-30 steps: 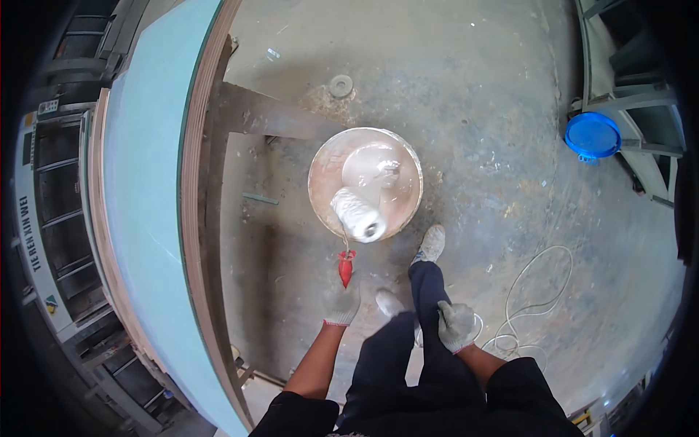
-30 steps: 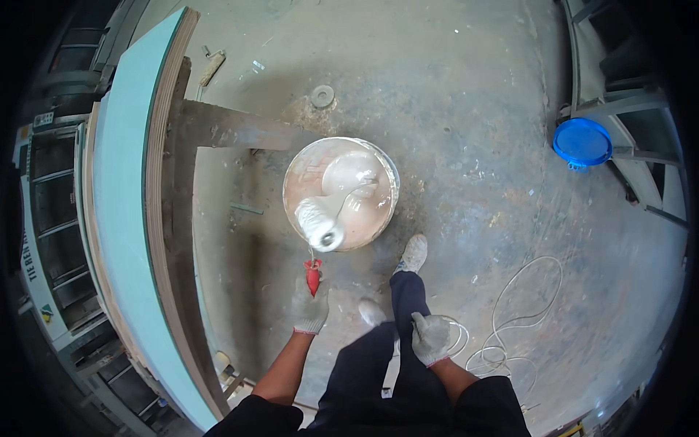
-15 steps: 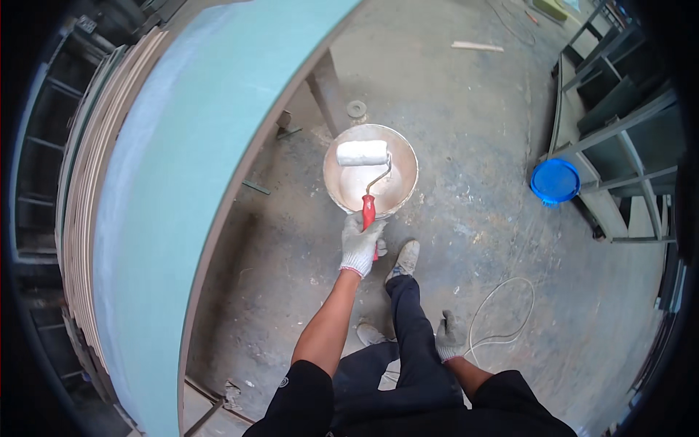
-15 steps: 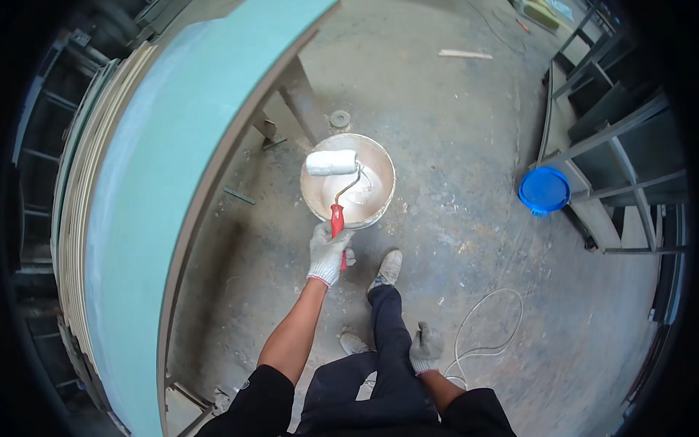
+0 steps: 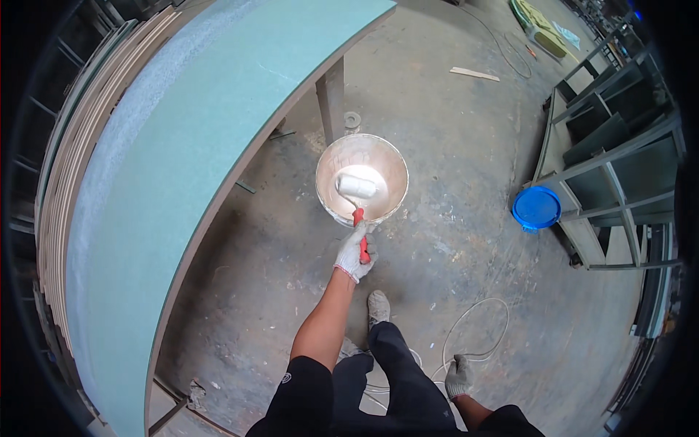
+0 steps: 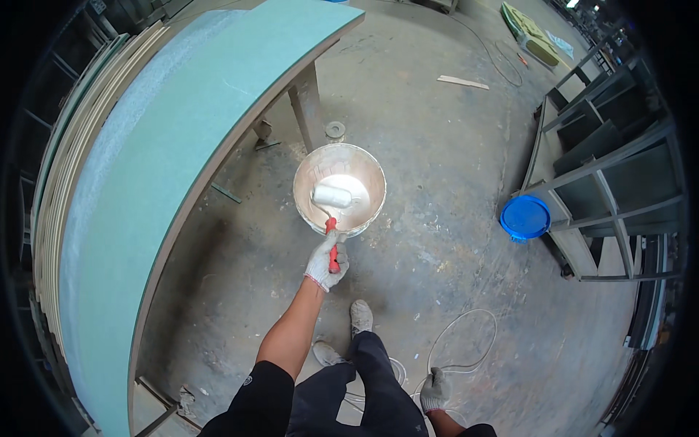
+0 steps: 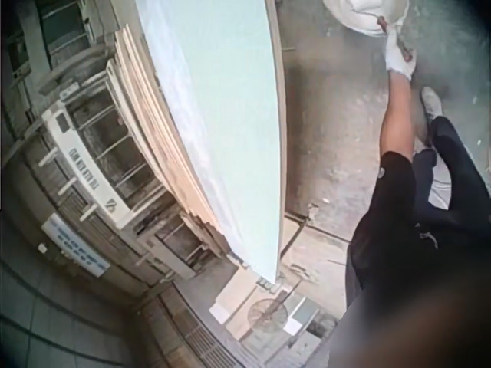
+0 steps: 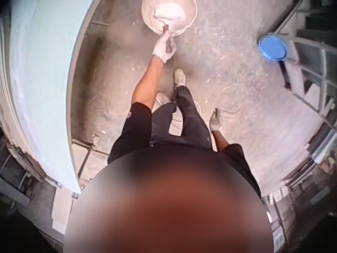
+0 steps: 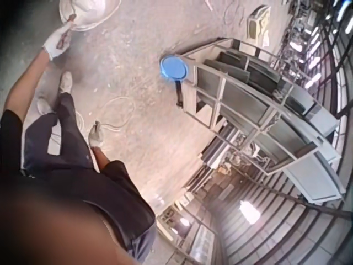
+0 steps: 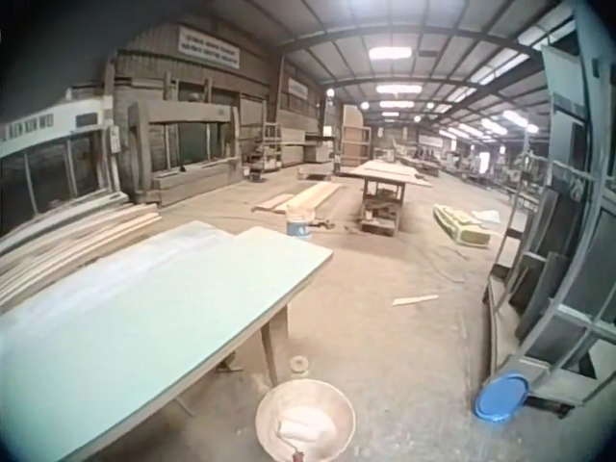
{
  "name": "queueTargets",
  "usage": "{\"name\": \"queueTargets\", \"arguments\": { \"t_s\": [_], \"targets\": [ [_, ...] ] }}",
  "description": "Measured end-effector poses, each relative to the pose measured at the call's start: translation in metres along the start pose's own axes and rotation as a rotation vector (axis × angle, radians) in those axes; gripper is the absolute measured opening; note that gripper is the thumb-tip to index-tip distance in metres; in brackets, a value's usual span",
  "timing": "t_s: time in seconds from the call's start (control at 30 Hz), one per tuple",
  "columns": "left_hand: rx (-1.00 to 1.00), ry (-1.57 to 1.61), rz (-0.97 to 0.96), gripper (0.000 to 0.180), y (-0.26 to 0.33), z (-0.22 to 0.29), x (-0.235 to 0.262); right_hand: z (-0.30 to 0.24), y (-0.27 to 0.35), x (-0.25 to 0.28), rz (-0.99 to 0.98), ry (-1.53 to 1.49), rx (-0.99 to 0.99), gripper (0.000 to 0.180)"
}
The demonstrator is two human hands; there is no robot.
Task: Apply a white liquid coating to large boards using a paint roller in a workshop environment.
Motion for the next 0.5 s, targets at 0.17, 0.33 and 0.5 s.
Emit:
{"name": "queueTargets", "arguments": {
  "t_s": [0.17, 0.33, 0.5],
  "targets": [
    [0.114, 0.197, -0.221, 0.032, 0.027, -0.011, -0.048, -0.019, -0.02, 0.043, 0.062, 0.07, -0.051, 0.023],
    [0.088, 0.214, -0.279, 0.032, 0.108, 0.02, -0.178, -0.064, -0.053, 0.082, 0.16, -0.055, 0.05, 0.02],
    [-0.223, -0.435, -0.26, 0.031, 0.192, 0.112, -0.309, -0.12, -0.078, 0.126, 0.218, -0.089, 0.167, 0.019]
  ]
}}
Point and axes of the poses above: each hand's wrist, its own y-axis away from the middle knuckle, its own x-axis out of the back of the hand, z = x × y, the point moved 7 cm from there along -y, towards the middle knuckle, and after that the axes turned 10 degrees about -z, right-handed, at the moved point
